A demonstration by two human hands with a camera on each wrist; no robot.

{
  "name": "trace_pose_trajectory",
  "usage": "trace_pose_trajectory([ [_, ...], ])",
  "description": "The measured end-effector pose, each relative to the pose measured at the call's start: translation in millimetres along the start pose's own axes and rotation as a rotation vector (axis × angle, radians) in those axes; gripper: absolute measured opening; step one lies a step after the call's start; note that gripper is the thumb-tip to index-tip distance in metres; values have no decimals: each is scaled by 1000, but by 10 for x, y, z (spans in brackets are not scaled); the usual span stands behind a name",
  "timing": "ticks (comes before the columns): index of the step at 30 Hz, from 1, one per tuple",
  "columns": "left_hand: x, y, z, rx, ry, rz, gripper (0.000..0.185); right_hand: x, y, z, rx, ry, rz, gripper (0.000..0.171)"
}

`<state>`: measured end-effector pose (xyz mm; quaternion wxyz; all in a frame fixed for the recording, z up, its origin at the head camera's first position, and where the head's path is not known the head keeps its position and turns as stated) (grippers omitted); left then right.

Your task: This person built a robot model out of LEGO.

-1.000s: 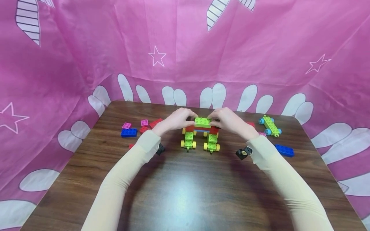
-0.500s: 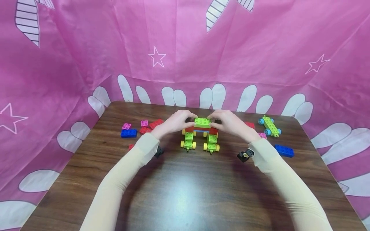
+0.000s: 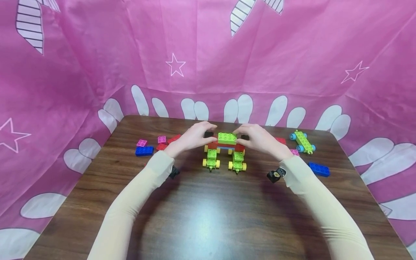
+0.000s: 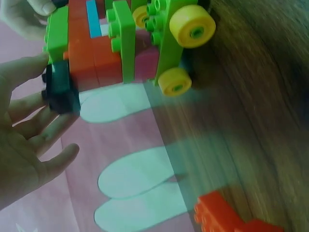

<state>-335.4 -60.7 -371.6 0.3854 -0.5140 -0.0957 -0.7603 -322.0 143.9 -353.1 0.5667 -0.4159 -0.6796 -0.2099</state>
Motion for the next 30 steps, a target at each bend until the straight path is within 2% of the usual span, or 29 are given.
trace_pose_trajectory([
  [4, 126, 115, -73, 5, 20, 26, 53, 10, -5, 21, -3, -5, -7, 29],
  [9, 309, 328, -219, 49, 44, 53, 54, 19, -4, 63, -5, -16, -13, 30],
  [19, 634, 939, -684, 192, 28, 101, 53, 8, 5, 103, -5, -15, -17, 29],
  [25, 713, 1302, -969, 232, -23, 99, 47, -4, 13, 93, -1, -21, -15, 29],
  [30, 710, 1631, -1173, 295, -69, 80, 40, -19, 20, 87, 8, -17, -15, 28],
])
Point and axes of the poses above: each hand's wrist, its own y-axis away from the middle knuckle, its own x-axis out of the back of the hand, z = x × y, the point moved 5 cm from there along -y, towards the middle knuckle, and after that the axes turned 8 degrees about -x, right-handed, at the moved point
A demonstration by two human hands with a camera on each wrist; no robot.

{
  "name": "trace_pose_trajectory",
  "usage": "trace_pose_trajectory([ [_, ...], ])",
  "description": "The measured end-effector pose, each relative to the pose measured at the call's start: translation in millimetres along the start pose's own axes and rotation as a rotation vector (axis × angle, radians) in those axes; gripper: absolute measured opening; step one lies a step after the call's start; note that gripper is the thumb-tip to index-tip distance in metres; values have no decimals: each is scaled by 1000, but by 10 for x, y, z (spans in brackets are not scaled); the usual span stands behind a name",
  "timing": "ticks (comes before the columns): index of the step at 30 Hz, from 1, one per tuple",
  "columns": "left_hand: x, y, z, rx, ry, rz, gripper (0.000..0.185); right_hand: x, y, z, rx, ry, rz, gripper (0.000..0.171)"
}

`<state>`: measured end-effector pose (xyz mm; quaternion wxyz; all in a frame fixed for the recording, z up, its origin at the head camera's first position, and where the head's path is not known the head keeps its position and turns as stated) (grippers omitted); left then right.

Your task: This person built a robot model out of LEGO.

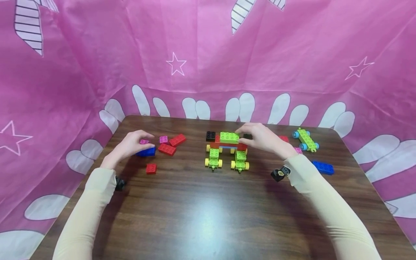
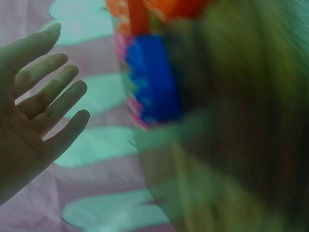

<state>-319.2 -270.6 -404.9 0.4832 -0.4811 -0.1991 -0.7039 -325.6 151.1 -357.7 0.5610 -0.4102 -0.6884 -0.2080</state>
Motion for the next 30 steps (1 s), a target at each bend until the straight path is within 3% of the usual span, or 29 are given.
trace_pose_trajectory([
  [6, -92, 175, -156, 22, 12, -40, 34, 3, 7, 11, -4, -1, 1, 29],
  [16, -111, 234, -178, 6, -47, -52, 28, -6, -6, 0, -3, -7, -14, 30],
  [30, -97, 346, -322, 162, -162, -122, 38, -11, -29, 13, 37, 4, -5, 27],
])
Point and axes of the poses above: each hand's wrist, its own y-axis away from the middle knuckle, its own x-axis out of the back of the hand, z = x × y, the point moved 5 cm from there along -y, towards the middle knuckle, and after that the axes turned 8 degrees about -x, right-handed, at the moved point
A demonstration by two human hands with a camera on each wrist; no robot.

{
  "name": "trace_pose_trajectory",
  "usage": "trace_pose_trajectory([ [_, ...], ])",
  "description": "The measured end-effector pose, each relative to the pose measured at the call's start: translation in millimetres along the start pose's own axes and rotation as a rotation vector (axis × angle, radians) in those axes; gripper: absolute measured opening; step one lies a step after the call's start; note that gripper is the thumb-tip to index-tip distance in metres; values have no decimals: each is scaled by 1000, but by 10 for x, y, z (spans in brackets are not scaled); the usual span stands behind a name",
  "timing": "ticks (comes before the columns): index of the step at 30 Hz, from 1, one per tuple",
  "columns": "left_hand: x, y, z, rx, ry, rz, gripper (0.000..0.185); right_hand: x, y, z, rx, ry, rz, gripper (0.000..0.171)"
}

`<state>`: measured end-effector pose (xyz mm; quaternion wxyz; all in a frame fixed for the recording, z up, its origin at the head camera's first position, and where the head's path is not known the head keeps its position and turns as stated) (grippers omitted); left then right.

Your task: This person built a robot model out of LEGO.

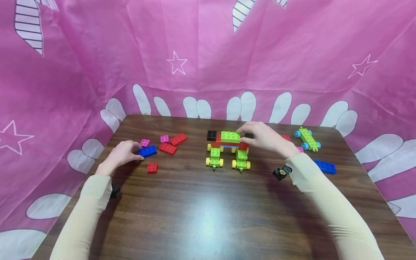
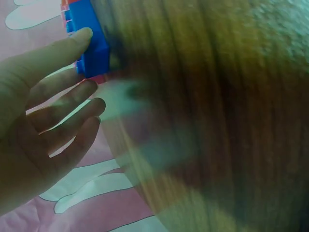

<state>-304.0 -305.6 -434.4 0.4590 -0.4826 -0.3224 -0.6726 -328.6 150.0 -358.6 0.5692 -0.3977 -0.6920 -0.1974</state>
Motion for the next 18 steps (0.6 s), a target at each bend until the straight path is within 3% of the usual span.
trace_pose_trajectory([
  [8, 23, 4, -30, -47, 23, -8, 34, 4, 2, 3, 0, -4, -8, 27],
  [18, 420, 23, 177, -113, 102, 69, 30, -2, -2, 4, -8, -6, -13, 28],
])
Point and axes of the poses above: each hand's wrist, its own y-axis away from the middle knuckle, its own x-axis out of the back of the hand, z = x × y, the point moved 5 cm from there along -y, towards the middle knuckle, and after that the axes turned 8 degrees about -x, right-handed, at the moved point
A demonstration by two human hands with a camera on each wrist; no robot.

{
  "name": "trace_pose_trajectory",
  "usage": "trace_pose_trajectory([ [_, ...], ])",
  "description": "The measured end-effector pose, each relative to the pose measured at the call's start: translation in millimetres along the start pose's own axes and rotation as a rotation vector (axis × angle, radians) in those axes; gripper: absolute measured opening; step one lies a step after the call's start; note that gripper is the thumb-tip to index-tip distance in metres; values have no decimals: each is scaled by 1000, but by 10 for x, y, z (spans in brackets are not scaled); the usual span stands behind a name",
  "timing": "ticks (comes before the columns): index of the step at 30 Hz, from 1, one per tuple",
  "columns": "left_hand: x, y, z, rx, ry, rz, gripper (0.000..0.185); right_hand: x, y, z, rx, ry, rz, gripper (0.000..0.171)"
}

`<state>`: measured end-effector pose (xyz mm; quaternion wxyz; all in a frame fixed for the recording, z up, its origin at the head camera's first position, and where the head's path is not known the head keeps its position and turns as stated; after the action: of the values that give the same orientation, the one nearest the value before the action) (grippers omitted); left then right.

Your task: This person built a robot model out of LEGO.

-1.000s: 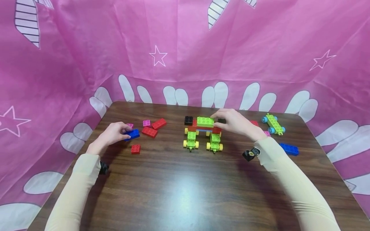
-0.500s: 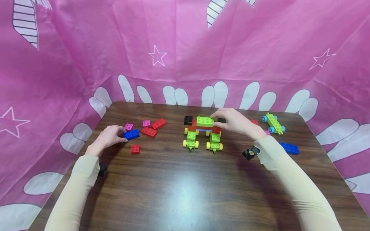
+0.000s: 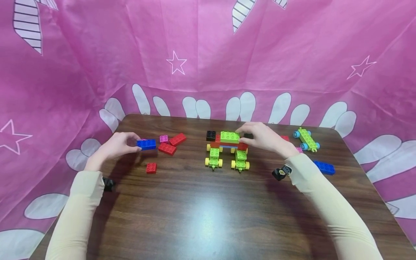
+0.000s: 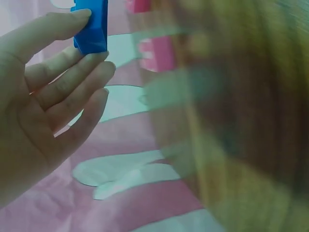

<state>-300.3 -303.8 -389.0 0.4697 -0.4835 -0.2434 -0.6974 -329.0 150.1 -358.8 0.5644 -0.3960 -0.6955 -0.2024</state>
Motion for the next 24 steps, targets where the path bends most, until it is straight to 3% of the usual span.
trace_pose_trajectory([
  [8, 133, -252, 263, -58, 58, 35, 30, 21, 16, 2, -23, 2, -4, 29],
  [24, 35, -740, 721, -98, 236, 18, 32, 30, 1, -17, 0, -12, 14, 27],
])
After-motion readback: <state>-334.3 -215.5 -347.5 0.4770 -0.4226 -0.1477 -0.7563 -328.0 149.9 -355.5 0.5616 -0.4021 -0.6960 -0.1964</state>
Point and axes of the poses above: each hand's wrist, its own y-axis away from the middle knuckle, its own x-axis out of the back of the hand, z = x × y, the point moved 5 cm from there along -y, towards the middle knuckle, and after that the axes turned 8 degrees about -x, right-handed, at the moved point
